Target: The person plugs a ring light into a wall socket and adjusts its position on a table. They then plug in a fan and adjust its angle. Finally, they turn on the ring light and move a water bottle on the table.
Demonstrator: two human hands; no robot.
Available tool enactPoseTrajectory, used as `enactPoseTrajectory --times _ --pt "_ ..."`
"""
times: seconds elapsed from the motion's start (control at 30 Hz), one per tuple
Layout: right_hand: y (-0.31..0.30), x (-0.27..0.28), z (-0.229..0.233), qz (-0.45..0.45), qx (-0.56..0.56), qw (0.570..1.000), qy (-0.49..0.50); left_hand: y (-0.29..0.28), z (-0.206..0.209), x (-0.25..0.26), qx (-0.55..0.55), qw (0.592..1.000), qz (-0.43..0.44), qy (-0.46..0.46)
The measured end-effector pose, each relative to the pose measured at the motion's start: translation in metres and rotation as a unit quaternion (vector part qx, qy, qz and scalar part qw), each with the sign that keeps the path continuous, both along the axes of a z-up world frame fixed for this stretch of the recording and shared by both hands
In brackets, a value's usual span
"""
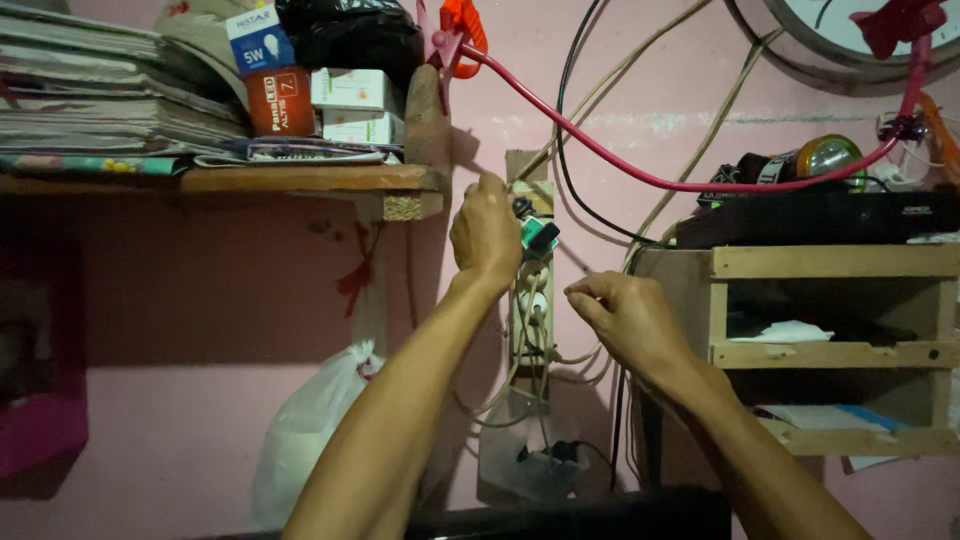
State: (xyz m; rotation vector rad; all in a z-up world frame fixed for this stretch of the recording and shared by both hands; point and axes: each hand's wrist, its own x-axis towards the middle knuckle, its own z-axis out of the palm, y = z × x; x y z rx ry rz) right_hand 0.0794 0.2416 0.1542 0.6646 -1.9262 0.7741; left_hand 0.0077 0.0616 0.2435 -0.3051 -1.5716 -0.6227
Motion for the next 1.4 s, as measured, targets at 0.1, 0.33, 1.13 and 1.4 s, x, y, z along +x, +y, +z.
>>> enactPoseTrajectory --times 0.1,0.33,1.13,1.4 --pt "0.000 -0.005 0.005 -0.004 -0.020 0.999 -0.042 0.007 0.015 0.000 0.001 0.999 0.033 -0.017" --pt "0.008 0.009 0.001 0.004 0.019 0.993 0.114 -0.005 -0.007 0.034 -0.081 0.995 0.050 -0.039" --pt "-0.278 0.007 -0.097 0.173 0.421 0.859 -0.236 -0.162 -0.088 0.232 -0.106 0.979 -0.028 0.174" --pt "-0.373 0.030 -0.089 0.452 0.069 0.813 -0.359 -0.224 -0.099 0.260 -0.130 0.959 0.027 0.251"
